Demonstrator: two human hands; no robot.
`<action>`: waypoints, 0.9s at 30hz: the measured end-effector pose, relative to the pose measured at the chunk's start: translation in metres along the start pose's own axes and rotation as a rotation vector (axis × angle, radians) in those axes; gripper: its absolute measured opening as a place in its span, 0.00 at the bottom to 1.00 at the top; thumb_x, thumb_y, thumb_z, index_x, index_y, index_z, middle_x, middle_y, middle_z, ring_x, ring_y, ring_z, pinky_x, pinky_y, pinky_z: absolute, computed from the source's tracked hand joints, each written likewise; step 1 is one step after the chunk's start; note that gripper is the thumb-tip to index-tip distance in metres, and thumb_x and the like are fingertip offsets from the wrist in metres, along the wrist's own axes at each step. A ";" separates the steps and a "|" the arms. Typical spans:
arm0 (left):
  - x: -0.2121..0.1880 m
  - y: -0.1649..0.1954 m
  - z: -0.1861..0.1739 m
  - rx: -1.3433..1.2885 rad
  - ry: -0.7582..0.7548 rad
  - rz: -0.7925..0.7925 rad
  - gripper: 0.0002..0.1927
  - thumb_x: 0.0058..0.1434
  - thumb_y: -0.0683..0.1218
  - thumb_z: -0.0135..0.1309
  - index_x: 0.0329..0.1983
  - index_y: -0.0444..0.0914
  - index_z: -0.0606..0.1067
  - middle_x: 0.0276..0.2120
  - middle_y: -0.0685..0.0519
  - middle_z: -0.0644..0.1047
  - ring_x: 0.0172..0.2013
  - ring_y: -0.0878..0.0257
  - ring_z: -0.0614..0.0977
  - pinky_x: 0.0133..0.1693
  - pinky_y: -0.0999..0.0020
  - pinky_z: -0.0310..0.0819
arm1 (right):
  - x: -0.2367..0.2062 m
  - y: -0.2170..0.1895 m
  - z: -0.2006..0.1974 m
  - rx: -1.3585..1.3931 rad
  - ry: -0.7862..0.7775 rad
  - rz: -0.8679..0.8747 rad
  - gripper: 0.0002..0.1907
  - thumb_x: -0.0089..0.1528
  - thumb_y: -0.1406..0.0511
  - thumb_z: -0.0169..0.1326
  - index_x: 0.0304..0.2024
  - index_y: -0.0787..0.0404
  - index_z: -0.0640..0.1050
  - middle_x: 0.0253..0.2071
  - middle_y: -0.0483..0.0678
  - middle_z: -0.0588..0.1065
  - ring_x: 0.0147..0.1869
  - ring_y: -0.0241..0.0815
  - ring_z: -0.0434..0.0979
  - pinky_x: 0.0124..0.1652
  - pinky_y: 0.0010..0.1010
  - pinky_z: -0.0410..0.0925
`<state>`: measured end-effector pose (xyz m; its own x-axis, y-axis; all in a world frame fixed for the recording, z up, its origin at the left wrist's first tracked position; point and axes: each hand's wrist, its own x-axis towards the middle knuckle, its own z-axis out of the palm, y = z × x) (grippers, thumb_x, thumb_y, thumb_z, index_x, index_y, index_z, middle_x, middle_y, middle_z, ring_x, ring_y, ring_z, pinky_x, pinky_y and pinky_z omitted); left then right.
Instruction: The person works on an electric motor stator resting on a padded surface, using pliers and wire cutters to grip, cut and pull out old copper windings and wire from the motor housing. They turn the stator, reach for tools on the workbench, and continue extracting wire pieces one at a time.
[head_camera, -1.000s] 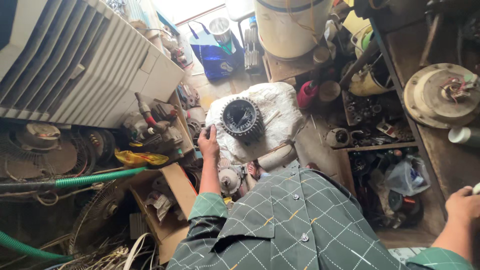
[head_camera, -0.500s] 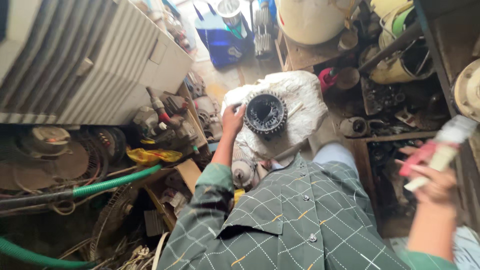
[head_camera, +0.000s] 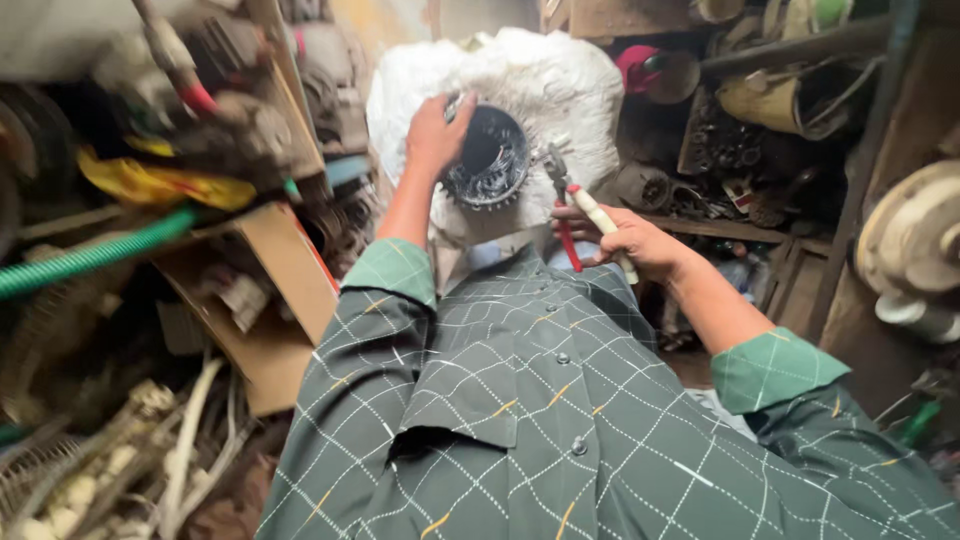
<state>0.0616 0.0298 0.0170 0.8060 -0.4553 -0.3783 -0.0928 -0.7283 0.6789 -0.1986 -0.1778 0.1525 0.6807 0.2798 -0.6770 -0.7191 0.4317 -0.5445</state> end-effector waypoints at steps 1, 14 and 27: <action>0.001 -0.002 0.000 -0.010 0.007 0.009 0.34 0.65 0.66 0.50 0.56 0.34 0.78 0.51 0.35 0.79 0.54 0.41 0.79 0.57 0.54 0.71 | 0.005 -0.006 -0.003 0.013 -0.020 0.065 0.48 0.44 0.72 0.46 0.71 0.59 0.64 0.68 0.47 0.68 0.71 0.41 0.67 0.50 0.31 0.72; -0.016 0.001 -0.004 -0.081 0.020 -0.026 0.29 0.65 0.65 0.52 0.54 0.39 0.79 0.47 0.38 0.81 0.50 0.40 0.81 0.51 0.52 0.75 | 0.046 -0.009 0.009 -0.180 -0.037 0.366 0.41 0.51 0.73 0.47 0.70 0.57 0.70 0.56 0.49 0.73 0.42 0.39 0.72 0.41 0.30 0.72; -0.049 0.021 0.022 0.019 0.223 0.094 0.28 0.60 0.65 0.56 0.36 0.35 0.82 0.30 0.37 0.81 0.34 0.38 0.83 0.39 0.45 0.75 | 0.031 0.036 -0.015 -0.274 0.170 0.289 0.27 0.52 0.74 0.52 0.53 0.52 0.69 0.40 0.45 0.73 0.36 0.34 0.72 0.32 0.27 0.67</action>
<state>0.0072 0.0249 0.0358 0.9021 -0.3992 -0.1640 -0.1832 -0.6983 0.6920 -0.2053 -0.1666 0.1044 0.4297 0.2003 -0.8805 -0.9029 0.1068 -0.4164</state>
